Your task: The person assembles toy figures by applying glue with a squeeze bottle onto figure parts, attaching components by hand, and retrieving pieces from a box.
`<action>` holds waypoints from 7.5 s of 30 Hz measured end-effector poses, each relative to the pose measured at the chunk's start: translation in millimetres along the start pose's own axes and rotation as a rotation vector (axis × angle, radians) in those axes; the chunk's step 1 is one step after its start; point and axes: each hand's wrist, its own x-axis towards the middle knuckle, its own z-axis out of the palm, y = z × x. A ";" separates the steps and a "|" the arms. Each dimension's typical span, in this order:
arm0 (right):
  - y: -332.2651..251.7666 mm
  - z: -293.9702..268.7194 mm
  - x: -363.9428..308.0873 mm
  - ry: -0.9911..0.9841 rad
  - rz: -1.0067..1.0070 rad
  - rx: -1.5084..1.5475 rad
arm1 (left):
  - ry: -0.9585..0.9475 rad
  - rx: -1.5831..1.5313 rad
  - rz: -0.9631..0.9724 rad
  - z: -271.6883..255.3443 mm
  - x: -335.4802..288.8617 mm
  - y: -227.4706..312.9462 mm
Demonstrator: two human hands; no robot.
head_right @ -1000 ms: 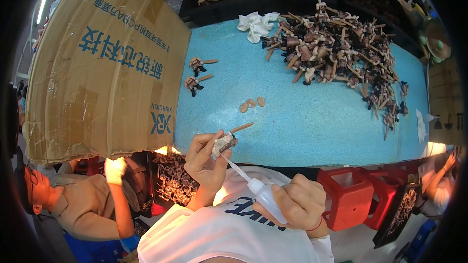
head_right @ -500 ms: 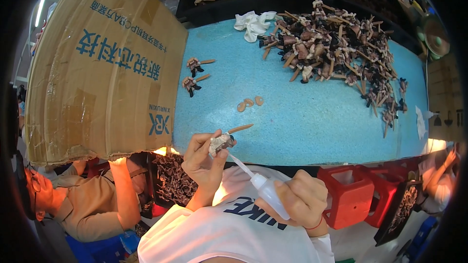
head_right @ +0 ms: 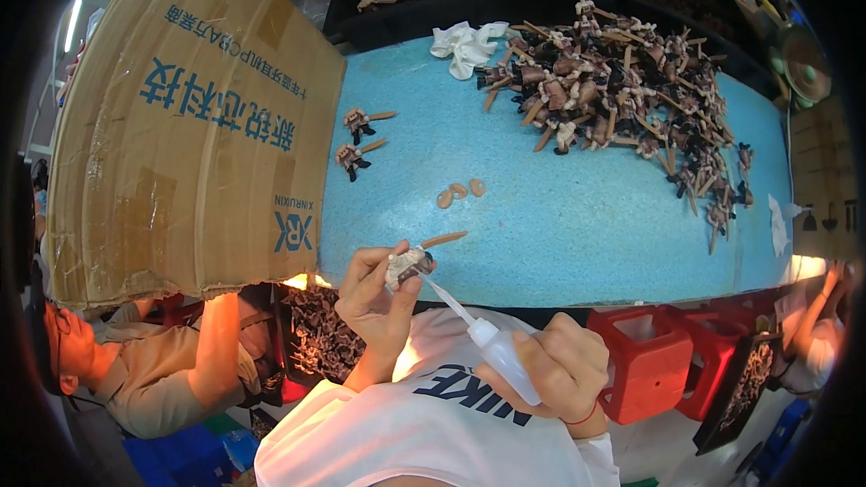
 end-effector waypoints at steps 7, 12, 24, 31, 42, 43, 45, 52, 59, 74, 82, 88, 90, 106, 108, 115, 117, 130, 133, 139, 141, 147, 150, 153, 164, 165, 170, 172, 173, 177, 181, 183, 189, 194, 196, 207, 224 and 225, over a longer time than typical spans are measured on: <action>16.3 7.4 -17.6 0.339 0.268 0.274 | -0.036 -0.060 -0.111 -4.7 3.2 0.2; 47.8 8.6 -8.8 0.397 0.773 0.676 | -0.008 -0.325 -0.278 -1.8 6.2 3.0; 155.1 52.5 -28.7 0.092 0.719 0.149 | 0.061 -0.477 -0.433 -19.2 7.6 -16.4; 111.4 47.9 -28.0 0.245 0.589 -0.344 | 0.129 -0.468 -0.414 -29.7 9.3 -24.1; 118.2 118.6 22.4 -0.306 0.230 -0.331 | 0.065 -0.364 -0.403 -23.5 7.9 -15.0; 124.2 119.6 18.6 -0.316 0.228 -0.373 | 0.056 -0.362 -0.430 -23.0 6.8 -13.4; 122.8 110.4 15.1 -0.265 0.234 -0.312 | 0.073 -0.384 -0.442 -22.6 3.6 -13.6; 43.2 59.1 39.1 -0.060 0.774 0.783 | 0.015 0.157 0.003 -14.2 7.5 -17.0; 15.6 58.8 44.6 -0.098 0.768 1.108 | -0.024 0.320 0.236 -9.4 11.8 -12.2; 16.9 64.8 38.6 -0.082 0.961 1.252 | -0.014 0.385 0.339 -8.8 11.7 -8.4; 15.4 72.0 35.8 -0.044 0.950 1.235 | 0.006 0.366 0.349 -8.8 14.3 -8.2; 12.2 76.7 35.3 0.002 0.963 1.224 | -0.063 0.283 0.210 -10.1 16.4 -2.0; 10.8 77.5 36.0 0.025 0.950 1.223 | -0.110 0.232 0.110 -11.3 18.0 4.3; 12.6 71.5 28.2 0.010 0.683 0.994 | -0.193 0.055 0.070 -14.5 24.4 11.4; 15.0 67.8 27.6 -0.009 0.666 0.970 | -0.200 0.055 0.083 -14.1 23.8 11.5; 19.0 46.9 39.7 -0.199 0.653 0.843 | -0.296 0.090 0.022 -10.6 24.2 23.8; 18.5 44.6 40.5 -0.221 0.667 0.832 | -0.327 0.114 -0.003 -9.9 24.7 26.7; 25.2 49.1 37.7 -0.183 0.607 0.857 | -0.370 0.033 -0.030 -11.0 26.6 19.7; 22.6 47.9 38.8 -0.204 0.571 0.773 | -0.386 -0.042 -0.051 -10.1 23.4 11.1; 23.6 33.7 21.8 -0.033 0.646 0.580 | -0.290 -0.736 -0.810 -3.9 19.2 9.0; 25.1 29.8 19.2 0.027 0.512 0.403 | -0.317 -1.221 -0.969 -2.5 20.8 2.7; 5.5 31.9 27.0 -0.067 0.313 -0.051 | -0.382 -1.594 -1.064 4.0 15.1 0.9; 2.5 36.1 24.1 -0.067 0.326 -0.056 | -0.384 -1.601 -1.072 3.4 11.5 0.5; 2.0 35.0 21.5 -0.069 0.296 -0.082 | -0.399 -1.542 -1.091 5.3 13.4 9.2; 0.2 34.9 10.7 -0.050 0.205 -0.152 | -0.462 -1.299 -1.047 7.6 7.2 9.9; -0.3 34.5 10.4 -0.049 0.210 -0.153 | -0.476 -1.275 -1.038 8.3 8.1 10.8; -3.8 34.0 11.0 -0.040 0.208 -0.141 | -0.486 -1.303 -1.017 10.2 5.7 7.3; -3.9 34.2 10.5 -0.023 0.209 -0.135 | -0.594 -1.285 -1.047 10.2 8.7 7.1; -3.5 34.0 10.1 -0.021 0.211 -0.137 | -0.597 -1.285 -1.049 10.8 8.2 6.5; -4.2 32.8 8.7 -0.023 0.220 -0.131 | -0.531 -1.251 -0.997 8.5 -3.0 1.9; -3.8 33.6 8.0 0.013 0.240 -0.099 | -0.564 -1.173 -0.971 8.0 -0.4 7.2; -3.3 31.4 7.9 0.009 0.266 -0.047 | -0.556 -1.107 -0.898 8.0 0.4 14.2; -0.6 19.2 -0.7 0.053 0.475 0.379 | -0.534 -0.716 -0.597 8.4 3.8 21.4; -2.6 19.9 5.9 -0.039 0.636 0.745 | -0.562 -0.270 -0.236 6.8 5.0 21.5; -2.0 23.5 6.8 -0.047 0.633 0.786 | -0.576 -0.089 -0.030 8.1 6.8 22.5; 1.0 16.2 6.4 -0.092 0.679 0.943 | -0.586 0.083 0.117 6.7 11.2 34.4; 14.6 30.8 -3.3 0.080 0.559 1.152 | -0.593 0.345 0.213 14.0 21.8 52.1; 15.7 30.8 -4.0 0.074 0.559 1.153 | -0.594 0.353 0.213 14.6 21.8 52.6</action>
